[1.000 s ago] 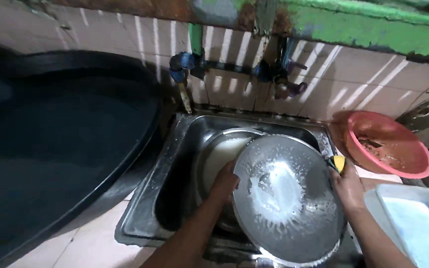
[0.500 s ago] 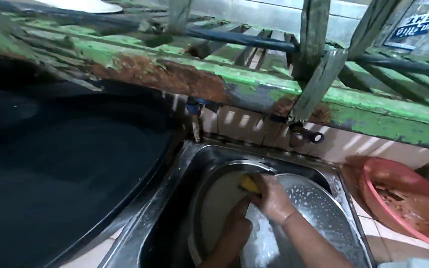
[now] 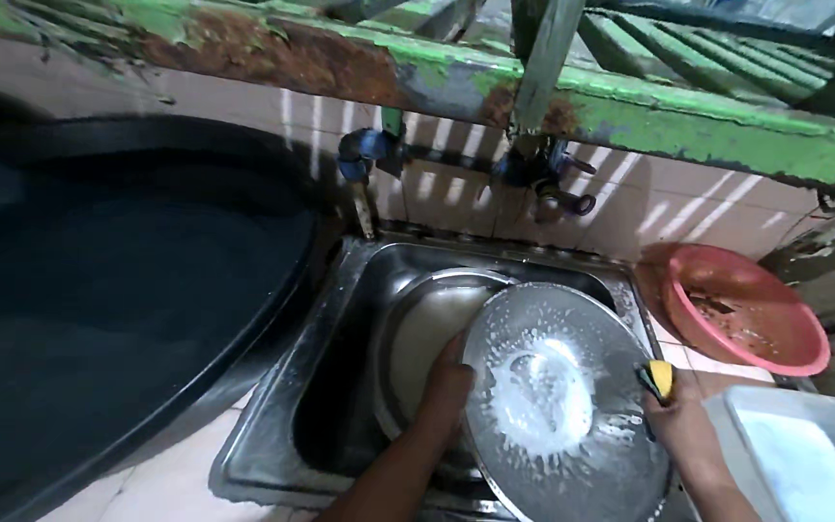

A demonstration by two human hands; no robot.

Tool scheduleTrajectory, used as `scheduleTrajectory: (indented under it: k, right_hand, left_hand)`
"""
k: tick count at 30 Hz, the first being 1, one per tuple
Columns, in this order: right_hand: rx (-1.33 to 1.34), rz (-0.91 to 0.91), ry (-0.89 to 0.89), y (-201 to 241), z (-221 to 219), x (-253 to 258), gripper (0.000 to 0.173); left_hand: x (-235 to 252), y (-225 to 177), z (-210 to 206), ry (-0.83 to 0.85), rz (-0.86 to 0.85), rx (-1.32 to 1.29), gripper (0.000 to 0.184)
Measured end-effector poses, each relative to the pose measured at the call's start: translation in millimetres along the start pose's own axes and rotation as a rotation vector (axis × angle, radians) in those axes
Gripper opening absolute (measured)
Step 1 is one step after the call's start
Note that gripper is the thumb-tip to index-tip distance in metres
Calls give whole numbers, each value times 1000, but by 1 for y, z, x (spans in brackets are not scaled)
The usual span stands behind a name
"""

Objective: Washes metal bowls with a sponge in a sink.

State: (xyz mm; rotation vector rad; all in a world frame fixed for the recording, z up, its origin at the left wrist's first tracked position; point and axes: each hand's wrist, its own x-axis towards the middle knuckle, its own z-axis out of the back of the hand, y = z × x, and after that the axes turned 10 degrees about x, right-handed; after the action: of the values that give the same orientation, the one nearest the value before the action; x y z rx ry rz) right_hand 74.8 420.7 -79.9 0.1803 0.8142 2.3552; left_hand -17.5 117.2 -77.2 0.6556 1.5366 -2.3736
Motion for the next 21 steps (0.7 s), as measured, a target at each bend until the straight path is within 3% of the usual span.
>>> scheduleTrajectory:
  k: [4, 7, 10, 12, 13, 16, 19, 21]
  right_hand:
    - [-268, 307, 178, -8, -13, -41, 59]
    - [-578, 204, 523, 8, -43, -45, 62]
    - [-387, 80, 752, 38, -75, -73, 74]
    - [-130, 141, 850, 54, -92, -89, 74]
    - [-42, 225, 841, 58, -105, -89, 71]
    - [-91, 527, 553, 70, -144, -56, 65]
    - [-237, 461, 481, 94, -147, 4, 64]
    - [-334, 418, 461, 78, -133, 31, 63]
  left_hand:
    - [-4, -6, 0, 17, -58, 14, 76]
    - [-11, -15, -1, 17, -55, 25, 73]
    - [-14, -13, -1, 16, -46, -30, 73]
    - [-13, -11, -2, 15, -53, -37, 72]
    - [-14, -11, -2, 15, -51, -12, 72]
    - [-17, -13, 0, 31, -85, 66, 70]
    - [-17, -12, 1, 35, -83, 91, 71]
    - [-19, -12, 2, 34, -46, 56, 73]
